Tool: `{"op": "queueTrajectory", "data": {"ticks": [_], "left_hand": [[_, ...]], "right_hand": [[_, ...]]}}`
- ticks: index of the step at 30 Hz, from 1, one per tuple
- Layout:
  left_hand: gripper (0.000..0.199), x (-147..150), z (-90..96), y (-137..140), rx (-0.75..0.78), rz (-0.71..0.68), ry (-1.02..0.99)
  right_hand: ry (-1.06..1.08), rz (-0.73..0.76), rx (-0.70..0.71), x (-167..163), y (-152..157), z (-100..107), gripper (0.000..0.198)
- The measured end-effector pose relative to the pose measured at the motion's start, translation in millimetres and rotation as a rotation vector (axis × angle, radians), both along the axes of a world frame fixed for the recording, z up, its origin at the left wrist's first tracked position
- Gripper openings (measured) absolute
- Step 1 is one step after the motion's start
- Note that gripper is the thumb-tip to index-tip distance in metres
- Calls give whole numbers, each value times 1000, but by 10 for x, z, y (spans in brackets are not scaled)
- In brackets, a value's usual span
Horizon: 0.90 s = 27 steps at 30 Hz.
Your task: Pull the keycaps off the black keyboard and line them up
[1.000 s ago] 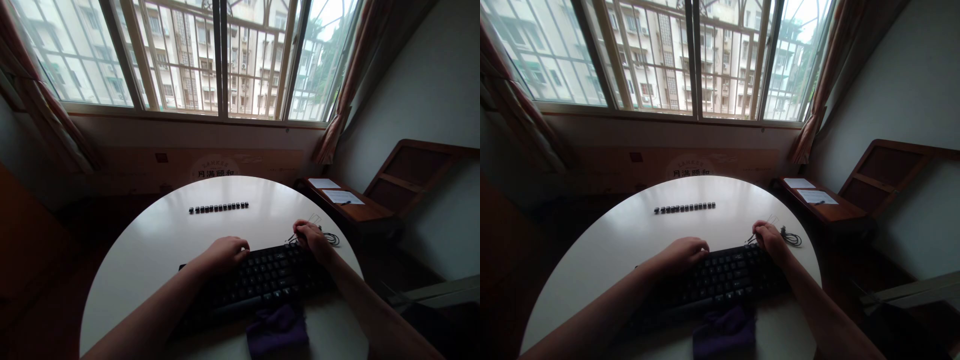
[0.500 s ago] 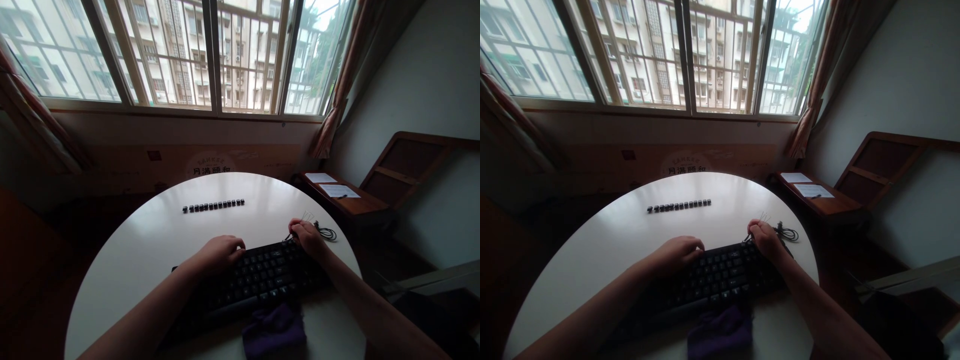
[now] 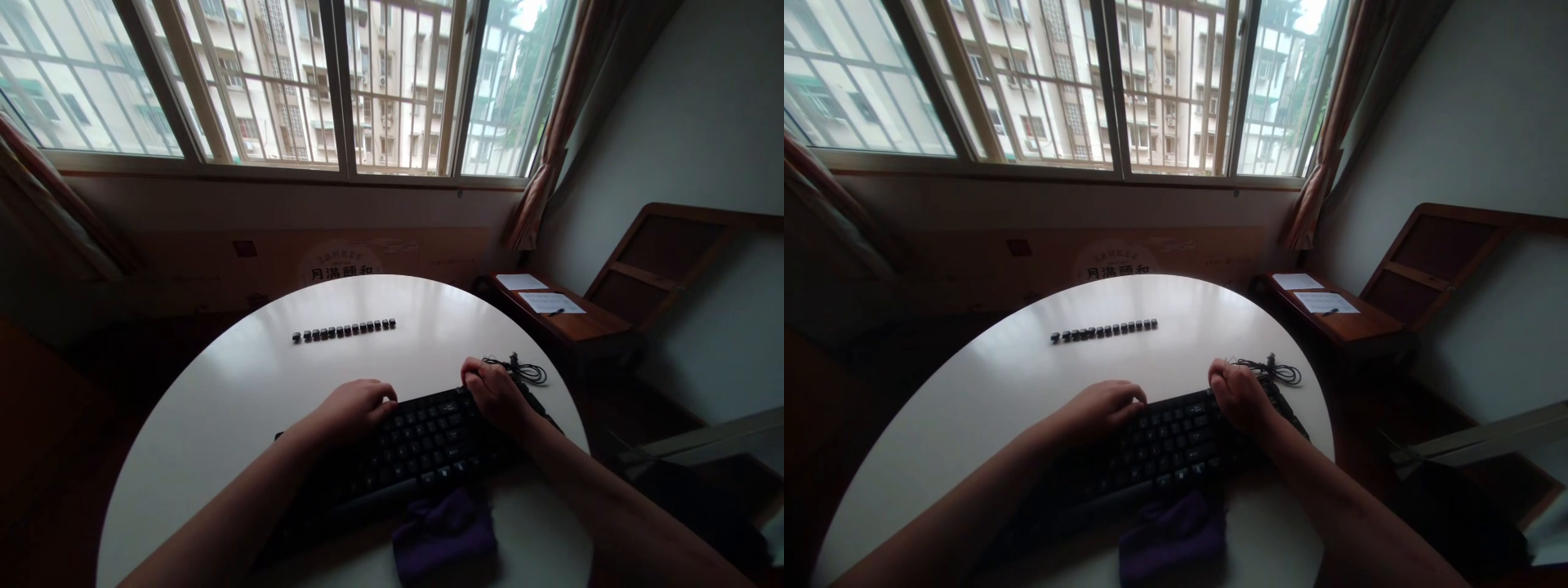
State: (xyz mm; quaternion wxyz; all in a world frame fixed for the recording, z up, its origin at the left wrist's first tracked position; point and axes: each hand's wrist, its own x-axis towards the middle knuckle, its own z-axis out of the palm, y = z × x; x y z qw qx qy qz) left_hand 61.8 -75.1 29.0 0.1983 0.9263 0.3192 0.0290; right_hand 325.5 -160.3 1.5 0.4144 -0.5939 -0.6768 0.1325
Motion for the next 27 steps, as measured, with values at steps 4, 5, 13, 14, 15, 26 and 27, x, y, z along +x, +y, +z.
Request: {"op": "queueTrajectory", "data": {"ticks": [4,5,13,14,15,26,27], "left_hand": [[29,-6,-10,7,-1,0,-8],[28,-8,-10,6,-1,2,-9],[29,-11,-1,-8,-10,4,-9],[29,-10,-4,-7,-8,4,-10],[29,-10,-6,-6,-6,3,-11],[43,-47,42,-74,67,23,-215],[42,-54,49,-79,66,14,-258]], "right_hand": [[205,-62,-27,42,47,-84,19],[250,-69,-39,51,58,-102,19],[630,-155,10,97,81,-68,16],[600,-165,47,100,70,-58,16],[557,-167,85,102,55,-51,16],[-126,478,-25,-285,-50,468,16],[-165,535,-29,-354,-16,550,17]]}}
